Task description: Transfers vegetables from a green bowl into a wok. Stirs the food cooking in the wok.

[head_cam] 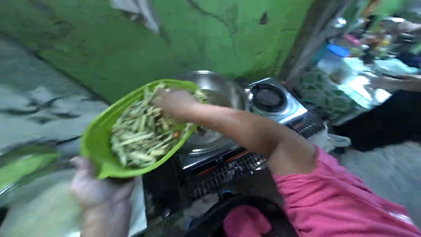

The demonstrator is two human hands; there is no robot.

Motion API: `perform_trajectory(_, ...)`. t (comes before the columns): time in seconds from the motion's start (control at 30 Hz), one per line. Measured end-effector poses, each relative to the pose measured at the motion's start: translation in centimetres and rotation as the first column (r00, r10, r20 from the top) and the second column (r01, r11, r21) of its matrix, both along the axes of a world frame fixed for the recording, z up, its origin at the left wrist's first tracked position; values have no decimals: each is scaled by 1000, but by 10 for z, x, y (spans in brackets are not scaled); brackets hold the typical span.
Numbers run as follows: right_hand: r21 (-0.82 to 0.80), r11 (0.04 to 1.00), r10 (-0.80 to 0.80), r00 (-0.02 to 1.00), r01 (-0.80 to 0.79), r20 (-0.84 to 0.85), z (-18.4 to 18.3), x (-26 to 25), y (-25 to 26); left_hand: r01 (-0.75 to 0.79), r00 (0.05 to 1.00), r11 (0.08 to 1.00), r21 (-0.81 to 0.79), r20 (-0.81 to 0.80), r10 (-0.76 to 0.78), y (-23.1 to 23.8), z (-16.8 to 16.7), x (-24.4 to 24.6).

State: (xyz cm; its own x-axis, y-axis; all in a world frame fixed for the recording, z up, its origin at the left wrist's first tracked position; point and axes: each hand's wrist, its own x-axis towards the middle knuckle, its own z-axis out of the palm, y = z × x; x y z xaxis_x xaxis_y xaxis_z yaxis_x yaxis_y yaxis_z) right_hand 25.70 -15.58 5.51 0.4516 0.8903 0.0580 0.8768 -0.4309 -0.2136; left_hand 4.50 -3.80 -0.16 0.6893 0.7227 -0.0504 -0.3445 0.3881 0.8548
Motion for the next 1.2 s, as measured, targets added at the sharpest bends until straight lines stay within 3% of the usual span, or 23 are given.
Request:
perform_trajectory(0.1,-99,993,66,998,-65,8,2,17,-2,-12,999,1000,-2,-31,12,-7,-1,7)
perform_trajectory(0.23,-116,989,90,995,-95,-53,0,40,-2,-71,993,996,-54,-93,66,-4,-9,4)
perform_trajectory(0.43,71,994,-63,974,80,-216,-9,100,-25,-114,984,993,-42,-139,108,7,-19,-4)
perform_trajectory(0.57,-68,973,-230,924,219,-305,-29,127,-43,-153,977,987,-47,-160,144,12,-18,-13)
perform_trajectory(0.7,-128,967,-250,903,218,-350,-46,136,-41,-204,965,978,-43,-178,194,12,-10,-20)
perform_trajectory(0.9,178,983,24,939,40,-344,7,91,1,-186,973,983,-14,-140,182,8,-3,-25)
perform_trajectory(1.0,96,990,135,920,-107,-367,11,41,24,-186,977,982,-12,-103,184,3,-2,-25)
perform_trajectory(1.07,-13,995,88,919,-101,-384,3,14,37,-188,979,982,-20,-81,186,0,-2,-24)
perform_trajectory(1.2,-50,988,119,916,-149,-383,0,-32,50,-150,988,989,-8,-49,149,1,-7,-26)
